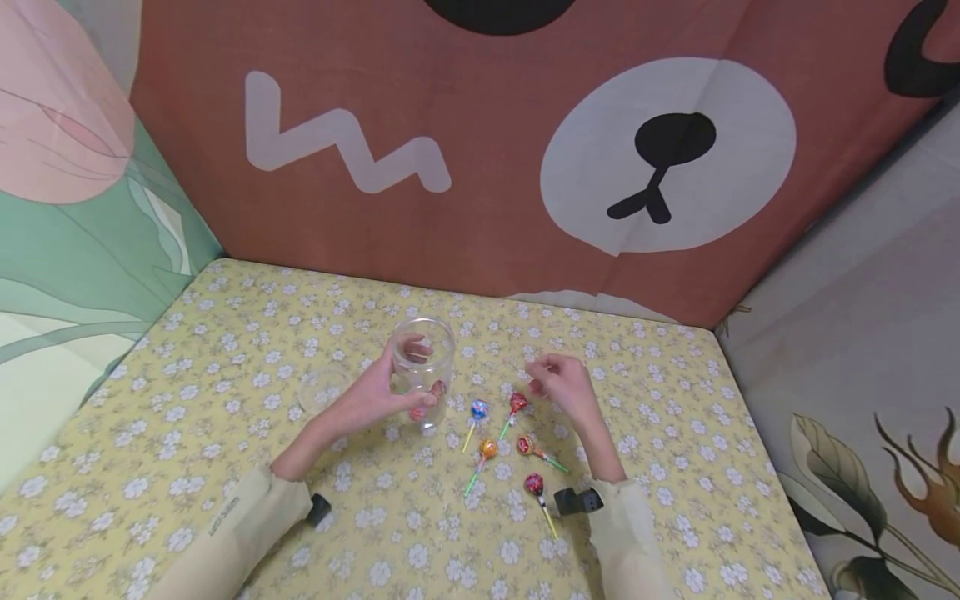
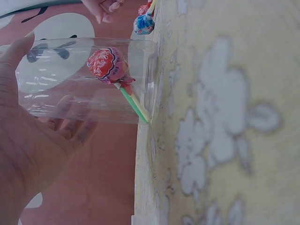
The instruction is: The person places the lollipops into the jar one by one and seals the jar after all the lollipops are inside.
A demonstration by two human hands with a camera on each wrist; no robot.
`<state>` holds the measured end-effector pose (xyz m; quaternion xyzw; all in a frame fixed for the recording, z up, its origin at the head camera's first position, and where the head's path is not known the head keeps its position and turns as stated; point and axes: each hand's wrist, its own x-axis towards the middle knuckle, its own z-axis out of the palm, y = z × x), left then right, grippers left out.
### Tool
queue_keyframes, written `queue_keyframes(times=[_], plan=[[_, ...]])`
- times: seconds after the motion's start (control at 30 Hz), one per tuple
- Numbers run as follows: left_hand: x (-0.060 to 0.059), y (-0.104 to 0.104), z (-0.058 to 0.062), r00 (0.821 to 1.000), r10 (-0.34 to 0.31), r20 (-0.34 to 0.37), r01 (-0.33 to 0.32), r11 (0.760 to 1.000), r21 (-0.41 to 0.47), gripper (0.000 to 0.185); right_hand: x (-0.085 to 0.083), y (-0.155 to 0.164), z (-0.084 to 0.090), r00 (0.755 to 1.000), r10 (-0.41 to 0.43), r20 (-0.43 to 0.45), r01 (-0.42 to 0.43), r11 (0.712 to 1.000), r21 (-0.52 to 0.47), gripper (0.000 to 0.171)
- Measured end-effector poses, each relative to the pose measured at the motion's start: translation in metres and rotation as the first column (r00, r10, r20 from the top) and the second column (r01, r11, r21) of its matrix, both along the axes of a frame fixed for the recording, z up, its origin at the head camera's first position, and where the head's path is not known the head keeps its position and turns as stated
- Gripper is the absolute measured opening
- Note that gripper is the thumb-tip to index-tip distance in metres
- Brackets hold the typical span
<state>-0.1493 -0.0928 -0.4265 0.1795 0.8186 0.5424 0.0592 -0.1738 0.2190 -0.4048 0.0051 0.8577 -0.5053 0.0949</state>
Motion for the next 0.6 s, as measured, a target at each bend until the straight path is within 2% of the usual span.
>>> queue_keyframes(times=[0.13,0.37,0.6], plan=[[0.0,0.0,0.0,1.0,0.001,-0.005,-0.001,1.0,-0.007,0.086,-0.001,0.002,-0.005,0.999,0.021,0.039,-0.021,1.0,0.007,0.031],[0.0,0.0,0.0,1.0,0.005,-0.002,-0.005,1.0,0.0,0.086,-0.004,0.005,-0.011,0.997,0.056,0.057,-0.057,0.998,0.011,0.028],[0.0,0.0,0.0,1.0,-0.001,-0.004,0.001,1.0,0.006,0.083,-0.003,0.004,-0.017,0.994,0.048,0.101,-0.054,0.997,0.062,0.026]])
